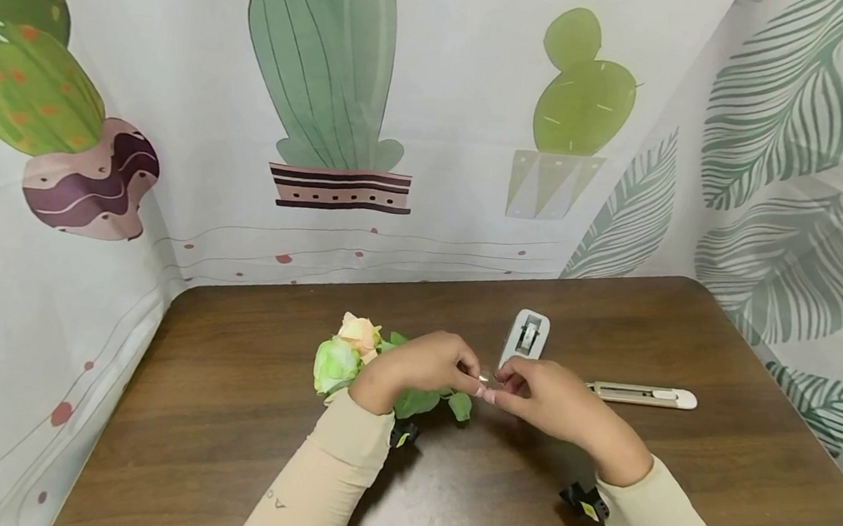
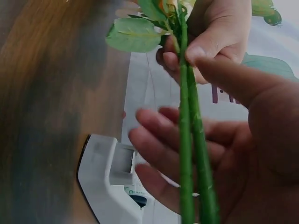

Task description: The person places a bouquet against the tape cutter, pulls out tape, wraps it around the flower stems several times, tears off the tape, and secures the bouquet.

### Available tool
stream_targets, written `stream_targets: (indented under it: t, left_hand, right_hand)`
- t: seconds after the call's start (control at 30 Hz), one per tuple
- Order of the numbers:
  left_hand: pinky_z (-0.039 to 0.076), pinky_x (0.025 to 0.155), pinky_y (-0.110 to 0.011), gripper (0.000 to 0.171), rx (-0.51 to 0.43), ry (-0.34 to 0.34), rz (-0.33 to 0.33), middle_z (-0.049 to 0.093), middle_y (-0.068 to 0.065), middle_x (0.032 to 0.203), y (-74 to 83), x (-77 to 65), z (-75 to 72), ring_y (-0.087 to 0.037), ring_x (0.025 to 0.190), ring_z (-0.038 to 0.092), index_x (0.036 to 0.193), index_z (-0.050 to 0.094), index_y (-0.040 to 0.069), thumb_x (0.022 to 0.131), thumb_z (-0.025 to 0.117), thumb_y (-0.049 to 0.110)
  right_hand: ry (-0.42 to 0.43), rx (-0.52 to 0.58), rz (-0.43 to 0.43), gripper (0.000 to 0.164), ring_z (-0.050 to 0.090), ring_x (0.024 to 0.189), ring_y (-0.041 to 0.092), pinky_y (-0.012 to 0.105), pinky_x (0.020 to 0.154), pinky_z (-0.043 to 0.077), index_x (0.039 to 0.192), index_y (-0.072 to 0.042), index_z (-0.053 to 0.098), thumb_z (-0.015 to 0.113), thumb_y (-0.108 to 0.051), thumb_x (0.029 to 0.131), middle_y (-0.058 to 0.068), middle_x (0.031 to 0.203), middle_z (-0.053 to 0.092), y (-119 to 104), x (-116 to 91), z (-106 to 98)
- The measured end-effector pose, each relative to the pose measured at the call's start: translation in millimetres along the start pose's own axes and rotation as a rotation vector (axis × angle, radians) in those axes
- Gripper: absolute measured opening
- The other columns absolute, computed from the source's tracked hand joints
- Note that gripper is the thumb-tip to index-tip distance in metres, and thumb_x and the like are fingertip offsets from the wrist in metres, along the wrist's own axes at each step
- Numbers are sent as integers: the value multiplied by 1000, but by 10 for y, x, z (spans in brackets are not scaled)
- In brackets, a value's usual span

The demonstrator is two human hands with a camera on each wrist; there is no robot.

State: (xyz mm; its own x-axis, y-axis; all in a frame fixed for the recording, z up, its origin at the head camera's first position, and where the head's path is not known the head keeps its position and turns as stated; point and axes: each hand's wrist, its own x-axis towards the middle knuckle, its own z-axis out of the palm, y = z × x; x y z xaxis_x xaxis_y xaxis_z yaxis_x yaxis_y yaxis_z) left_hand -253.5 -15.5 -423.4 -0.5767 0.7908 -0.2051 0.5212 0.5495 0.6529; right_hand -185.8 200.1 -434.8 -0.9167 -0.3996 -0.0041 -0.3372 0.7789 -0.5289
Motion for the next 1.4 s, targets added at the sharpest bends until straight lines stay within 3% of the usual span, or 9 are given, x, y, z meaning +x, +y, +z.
stream_targets:
  t: [0.17, 0.4, 0.6, 0.8, 0.93, 1.13, 1.23, 1.4]
  left_hand:
    - [37, 60, -21, 22, 5, 18, -31, 58, 12, 73, -5, -27, -42, -5, 62, 43, 86, 77, 9, 94, 71, 28]
    - [42, 66, -21, 18, 41, 70, -57, 65, 13, 77, -44, -57, -63, -4, 68, 50, 85, 78, 14, 92, 74, 30]
    - [48, 70, -24, 11, 80, 140, -98, 72, 12, 85, -30, -96, -104, -6, 74, 58, 88, 77, 20, 92, 74, 30]
    - [53, 78, -27, 17, 88, 228, -74, 72, 5, 97, -19, -91, -129, -9, 87, 66, 101, 74, 15, 90, 78, 27]
    - [53, 87, -31, 20, 120, 341, -29, 71, 2, 101, 15, -116, -168, -14, 97, 67, 105, 74, 13, 90, 78, 25]
    - [51, 95, -40, 20, 104, 577, -7, 69, 3, 111, 112, -227, -251, -20, 110, 62, 112, 72, 16, 95, 72, 27]
    - [52, 93, -41, 19, 48, 699, 15, 69, 3, 112, 163, -292, -279, -18, 107, 62, 113, 72, 17, 97, 69, 26]
    - [55, 84, -35, 16, -52, 850, 117, 69, 2, 104, 223, -372, -299, -12, 93, 64, 111, 74, 13, 98, 65, 18]
  right_hand:
    - [-68, -22, -84, 24, 62, 79, 3, 28, 72, 52, 108, -19, 69, 65, -40, 98, -10, 91, 71, 36, -4, 25]
    - [-136, 90, -76, 14, 51, 61, 2, 23, 60, 45, 101, -18, 65, 57, -28, 104, -9, 73, 62, 76, -4, 47]
    - [-97, 122, -114, 16, 50, 61, 2, 23, 60, 44, 100, -17, 65, 54, -28, 105, -9, 70, 58, 80, 42, 72]
    - [-61, 138, -99, 15, 46, 59, 2, 23, 58, 41, 102, -16, 66, 55, -26, 105, -10, 70, 55, 75, 60, 75]
    - [-39, 145, -89, 13, 45, 58, 3, 23, 58, 41, 101, -19, 66, 56, -26, 104, -11, 70, 55, 67, 68, 72]
    - [-8, 164, -58, 10, 43, 57, 4, 24, 56, 40, 101, -24, 66, 57, -25, 104, -11, 70, 55, 64, 90, 58]
    - [11, 181, -46, 10, 42, 56, 4, 24, 55, 39, 101, -24, 66, 57, -24, 104, -11, 70, 55, 46, 100, 48]
    - [56, 226, -21, 12, 41, 57, 5, 23, 54, 37, 97, -25, 65, 56, -26, 105, -9, 72, 57, 9, 103, 29]
